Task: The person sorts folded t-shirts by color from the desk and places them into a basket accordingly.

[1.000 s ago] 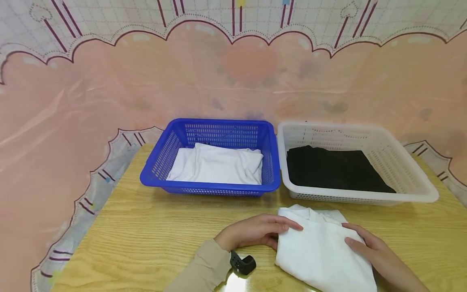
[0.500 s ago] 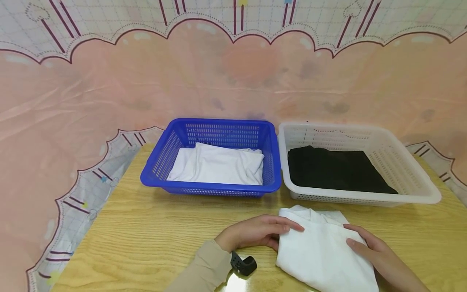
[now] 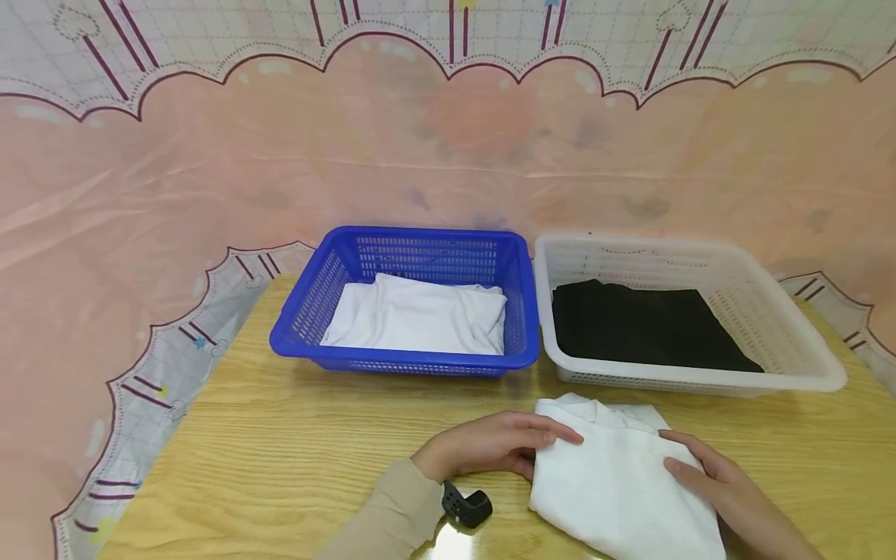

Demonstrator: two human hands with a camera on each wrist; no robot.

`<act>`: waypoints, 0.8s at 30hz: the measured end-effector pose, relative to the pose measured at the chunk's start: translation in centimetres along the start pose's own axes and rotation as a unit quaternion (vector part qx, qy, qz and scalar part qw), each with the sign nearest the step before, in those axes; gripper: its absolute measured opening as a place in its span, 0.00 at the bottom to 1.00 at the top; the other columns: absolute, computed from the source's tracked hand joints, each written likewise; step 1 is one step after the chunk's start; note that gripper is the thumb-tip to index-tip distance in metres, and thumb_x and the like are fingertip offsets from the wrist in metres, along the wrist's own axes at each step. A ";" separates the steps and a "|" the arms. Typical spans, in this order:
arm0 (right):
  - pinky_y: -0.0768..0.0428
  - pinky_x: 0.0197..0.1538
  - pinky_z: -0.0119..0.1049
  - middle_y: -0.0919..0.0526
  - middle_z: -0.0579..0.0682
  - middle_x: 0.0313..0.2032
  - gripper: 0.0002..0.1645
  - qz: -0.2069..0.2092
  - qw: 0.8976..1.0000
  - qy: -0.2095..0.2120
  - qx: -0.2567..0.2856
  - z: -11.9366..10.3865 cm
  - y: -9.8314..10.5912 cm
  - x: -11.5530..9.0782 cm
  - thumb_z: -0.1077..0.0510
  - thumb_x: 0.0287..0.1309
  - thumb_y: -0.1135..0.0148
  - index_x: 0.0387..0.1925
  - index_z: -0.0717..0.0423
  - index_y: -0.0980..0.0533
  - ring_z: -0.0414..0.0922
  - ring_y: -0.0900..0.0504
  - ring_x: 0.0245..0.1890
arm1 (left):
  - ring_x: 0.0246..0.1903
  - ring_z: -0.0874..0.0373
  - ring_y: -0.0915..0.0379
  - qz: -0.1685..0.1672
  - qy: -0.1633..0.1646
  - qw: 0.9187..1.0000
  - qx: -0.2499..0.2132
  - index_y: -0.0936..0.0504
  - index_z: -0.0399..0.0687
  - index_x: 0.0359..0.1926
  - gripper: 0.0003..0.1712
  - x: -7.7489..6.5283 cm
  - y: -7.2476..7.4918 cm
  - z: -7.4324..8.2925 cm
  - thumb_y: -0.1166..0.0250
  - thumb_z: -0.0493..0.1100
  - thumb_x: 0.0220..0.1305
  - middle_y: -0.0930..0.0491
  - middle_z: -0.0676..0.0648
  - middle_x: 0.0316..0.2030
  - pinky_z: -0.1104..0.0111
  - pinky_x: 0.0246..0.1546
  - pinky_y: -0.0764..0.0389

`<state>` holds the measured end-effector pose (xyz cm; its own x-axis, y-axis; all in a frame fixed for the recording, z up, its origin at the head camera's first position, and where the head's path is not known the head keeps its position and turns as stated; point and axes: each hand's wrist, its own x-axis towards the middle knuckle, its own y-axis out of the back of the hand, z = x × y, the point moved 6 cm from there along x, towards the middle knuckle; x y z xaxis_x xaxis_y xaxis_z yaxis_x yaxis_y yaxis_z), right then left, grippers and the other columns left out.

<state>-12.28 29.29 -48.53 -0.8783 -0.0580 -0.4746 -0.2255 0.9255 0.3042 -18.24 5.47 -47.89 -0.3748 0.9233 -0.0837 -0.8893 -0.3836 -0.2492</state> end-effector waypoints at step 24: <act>0.24 0.44 0.44 0.50 0.62 0.64 0.40 -0.001 1.000 -0.016 0.008 -0.1 0.1 -0.2 0.43 0.59 0.50 0.66 0.55 0.50 0.50 0.33 0.51 | 0.44 0.59 0.28 0.001 0.006 1.000 -0.013 0.31 0.44 0.58 0.20 0.1 -0.2 0.3 0.55 0.42 0.68 0.31 0.54 0.54 0.62 0.40 0.24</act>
<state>-12.14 29.33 -48.32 -0.8639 -0.0485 -0.5013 -0.2204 0.9314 0.2898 -18.17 5.59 -47.56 -0.3728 0.9229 -0.0961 -0.8814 -0.3846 -0.2741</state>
